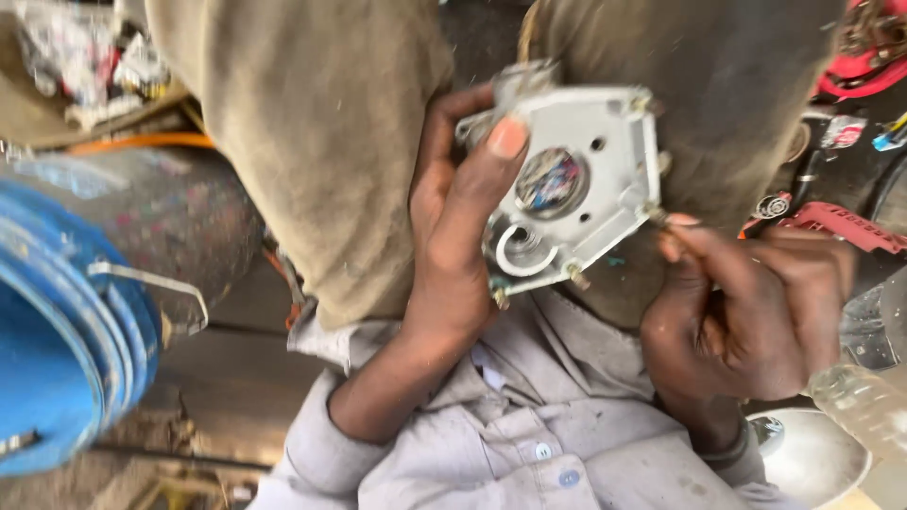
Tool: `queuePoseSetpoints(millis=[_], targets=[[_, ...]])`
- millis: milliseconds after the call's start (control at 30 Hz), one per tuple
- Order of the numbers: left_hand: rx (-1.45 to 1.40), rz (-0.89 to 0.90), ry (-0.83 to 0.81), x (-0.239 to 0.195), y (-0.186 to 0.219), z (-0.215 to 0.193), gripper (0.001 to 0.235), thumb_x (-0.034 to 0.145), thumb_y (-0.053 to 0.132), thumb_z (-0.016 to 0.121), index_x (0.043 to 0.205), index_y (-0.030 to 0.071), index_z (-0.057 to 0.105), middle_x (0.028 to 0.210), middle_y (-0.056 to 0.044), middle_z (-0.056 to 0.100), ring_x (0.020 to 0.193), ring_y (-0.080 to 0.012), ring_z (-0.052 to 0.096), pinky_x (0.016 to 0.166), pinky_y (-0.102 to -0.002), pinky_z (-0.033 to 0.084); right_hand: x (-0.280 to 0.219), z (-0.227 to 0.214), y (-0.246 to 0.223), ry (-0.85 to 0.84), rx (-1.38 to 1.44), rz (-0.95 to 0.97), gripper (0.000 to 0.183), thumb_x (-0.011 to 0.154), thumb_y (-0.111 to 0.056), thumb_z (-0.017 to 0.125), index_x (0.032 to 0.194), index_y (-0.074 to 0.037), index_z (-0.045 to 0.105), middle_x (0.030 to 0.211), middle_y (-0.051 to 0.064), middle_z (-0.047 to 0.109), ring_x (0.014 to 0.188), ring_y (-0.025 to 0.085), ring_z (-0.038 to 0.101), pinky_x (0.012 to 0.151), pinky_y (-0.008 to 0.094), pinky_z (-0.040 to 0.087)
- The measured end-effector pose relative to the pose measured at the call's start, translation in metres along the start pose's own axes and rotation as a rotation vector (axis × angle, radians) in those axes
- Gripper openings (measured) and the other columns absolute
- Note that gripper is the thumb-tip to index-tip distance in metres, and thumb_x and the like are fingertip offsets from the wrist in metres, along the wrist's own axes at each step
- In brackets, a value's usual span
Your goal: Repairing and cleaning mechanical engine components in a workshop.
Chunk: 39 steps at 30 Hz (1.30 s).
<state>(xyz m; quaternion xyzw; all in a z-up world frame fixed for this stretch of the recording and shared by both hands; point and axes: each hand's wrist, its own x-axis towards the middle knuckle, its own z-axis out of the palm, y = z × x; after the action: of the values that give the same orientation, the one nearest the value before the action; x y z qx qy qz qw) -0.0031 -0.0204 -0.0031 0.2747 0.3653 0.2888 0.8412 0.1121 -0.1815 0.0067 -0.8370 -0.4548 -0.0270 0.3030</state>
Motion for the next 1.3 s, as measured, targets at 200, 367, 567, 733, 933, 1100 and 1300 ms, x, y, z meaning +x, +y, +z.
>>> queuePoseSetpoints(millis=[200,367,567,733,933,1100,1300], targets=[[-0.006,-0.001,-0.002,0.0,-0.002,-0.001,0.058,0.105,0.036,0.068,0.142,-0.003,0.046,0.11,-0.015,0.067,0.098,-0.0158,0.067,0.088,-0.028,0.056,-0.004,-0.004,0.005,0.013,-0.153,-0.205,0.023,0.101,0.011,0.084,0.119,-0.002,0.079,0.092,0.007,0.051,0.086,0.024,0.051,0.074,0.034,0.041],[-0.01,0.015,0.016,-0.005,-0.006,-0.006,0.056,0.104,0.034,0.067,0.139,-0.004,0.046,0.108,-0.014,0.067,0.096,-0.0154,0.067,0.089,-0.029,0.056,0.014,-0.013,0.01,-0.067,0.028,-0.206,0.03,0.081,0.016,0.084,0.106,0.0,0.082,0.08,0.006,0.047,0.07,0.022,0.043,0.059,0.034,0.03],[0.035,0.021,0.009,0.001,-0.004,-0.002,0.058,0.103,0.034,0.065,0.142,-0.004,0.045,0.108,-0.013,0.068,0.098,-0.0161,0.068,0.089,-0.029,0.057,0.002,-0.007,0.02,-0.138,0.21,0.024,0.02,0.096,0.011,0.086,0.111,-0.001,0.08,0.085,0.003,0.055,0.069,0.012,0.047,0.06,0.024,0.033],[0.037,0.027,-0.002,-0.004,-0.006,-0.006,0.056,0.106,0.033,0.065,0.141,-0.006,0.044,0.106,-0.016,0.069,0.097,-0.0161,0.068,0.091,-0.03,0.057,-0.004,0.003,0.022,0.113,-0.133,-0.35,0.024,0.085,0.007,0.088,0.107,0.0,0.084,0.082,0.007,0.051,0.079,0.024,0.05,0.069,0.041,0.04],[0.008,0.053,0.029,-0.003,-0.01,-0.004,0.059,0.105,0.034,0.068,0.143,-0.005,0.045,0.108,-0.016,0.068,0.097,-0.0179,0.068,0.089,-0.03,0.057,-0.014,-0.011,-0.01,-0.148,-0.014,-0.223,0.026,0.097,0.011,0.078,0.115,-0.008,0.077,0.087,0.002,0.051,0.083,0.023,0.049,0.07,0.034,0.038],[0.03,0.056,0.032,-0.008,-0.009,-0.003,0.059,0.107,0.036,0.068,0.142,-0.006,0.045,0.109,-0.017,0.067,0.098,-0.0182,0.068,0.091,-0.031,0.057,-0.02,-0.003,-0.006,-0.093,0.003,-0.18,0.029,0.091,0.015,0.076,0.112,-0.003,0.078,0.089,0.001,0.061,0.076,0.021,0.051,0.071,0.035,0.039],[-0.015,0.082,0.029,-0.008,-0.014,-0.002,0.064,0.105,0.038,0.07,0.144,-0.005,0.043,0.115,-0.019,0.066,0.102,-0.0207,0.068,0.092,-0.033,0.057,-0.011,-0.015,-0.004,-0.247,-0.035,-0.241,0.026,0.08,0.01,0.074,0.102,-0.004,0.076,0.089,0.0,0.063,0.071,0.017,0.054,0.081,0.042,0.037]])
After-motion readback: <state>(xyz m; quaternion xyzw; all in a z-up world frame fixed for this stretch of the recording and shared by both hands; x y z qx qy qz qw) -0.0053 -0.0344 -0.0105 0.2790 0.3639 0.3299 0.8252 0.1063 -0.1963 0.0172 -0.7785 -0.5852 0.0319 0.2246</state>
